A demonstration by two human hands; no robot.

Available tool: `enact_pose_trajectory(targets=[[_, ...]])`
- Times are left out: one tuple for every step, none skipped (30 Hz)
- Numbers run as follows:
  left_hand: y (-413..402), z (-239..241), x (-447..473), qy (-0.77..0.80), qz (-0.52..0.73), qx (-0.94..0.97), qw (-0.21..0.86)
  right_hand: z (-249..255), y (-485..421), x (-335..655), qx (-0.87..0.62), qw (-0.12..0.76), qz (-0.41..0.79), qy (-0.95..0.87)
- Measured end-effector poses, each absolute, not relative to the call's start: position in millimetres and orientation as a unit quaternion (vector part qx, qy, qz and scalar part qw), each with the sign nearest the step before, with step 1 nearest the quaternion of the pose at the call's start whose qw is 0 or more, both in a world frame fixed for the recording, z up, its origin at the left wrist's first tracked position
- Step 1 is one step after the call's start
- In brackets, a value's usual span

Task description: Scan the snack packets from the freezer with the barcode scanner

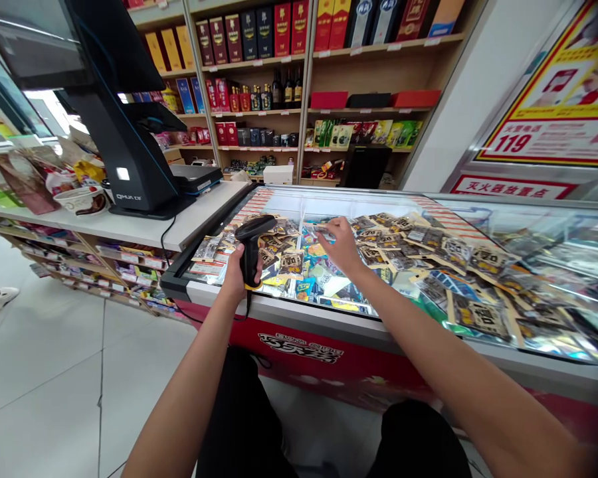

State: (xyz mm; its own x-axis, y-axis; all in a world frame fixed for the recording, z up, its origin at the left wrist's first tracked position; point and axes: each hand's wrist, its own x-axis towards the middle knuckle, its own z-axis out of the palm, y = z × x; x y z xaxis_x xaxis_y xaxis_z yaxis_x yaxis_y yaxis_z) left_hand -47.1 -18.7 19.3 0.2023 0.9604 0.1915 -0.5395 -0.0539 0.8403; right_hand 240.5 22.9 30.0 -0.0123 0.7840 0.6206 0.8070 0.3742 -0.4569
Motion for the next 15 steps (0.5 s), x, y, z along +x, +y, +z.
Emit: enact_pose_trajectory(targets=[[-18,20,-47,0.241,0.597,0.421,0.639,33,27,240,-0.550,0.422,-0.029,-0.720],[-18,22,-46,0.240,0.608,0.411,0.636,36,32,239,-0.543,0.416,-0.035,-0.728],[-18,23,-46,0.240,0.614,0.402,0.635,39,37,236,-0.538,0.409,-0.037,-0.736],[-18,24,-46,0.242,0.619,0.393,0.636,43,43,232,-0.533,0.403,-0.035,-0.744],[-17,26,-46,0.243,0.621,0.387,0.637,47,48,227,-0.525,0.399,-0.033,-0.752],[-17,26,-45,0.245,0.621,0.385,0.638,51,54,220,-0.514,0.397,-0.032,-0.760],[-17,27,-45,0.246,0.621,0.385,0.637,55,61,211,-0.502,0.397,-0.031,-0.767],[-16,27,-45,0.246,0.621,0.387,0.635,59,68,203,-0.491,0.395,-0.025,-0.776],[-16,27,-45,0.247,0.621,0.390,0.634,62,74,194,-0.482,0.388,-0.015,-0.786],[-16,26,-46,0.249,0.618,0.392,0.635,64,81,185,-0.476,0.373,-0.002,-0.797],[-15,26,-46,0.251,0.615,0.391,0.637,66,86,177,-0.475,0.351,0.013,-0.807],[-15,25,-46,0.253,0.613,0.389,0.639,68,91,170,-0.479,0.326,0.028,-0.815],[-15,24,-47,0.253,0.611,0.387,0.642,69,95,165,-0.486,0.301,0.039,-0.820],[-15,23,-47,0.253,0.609,0.386,0.645,69,97,161,-0.492,0.278,0.046,-0.823],[-14,23,-47,0.253,0.607,0.387,0.646,69,98,159,-0.499,0.261,0.051,-0.825]])
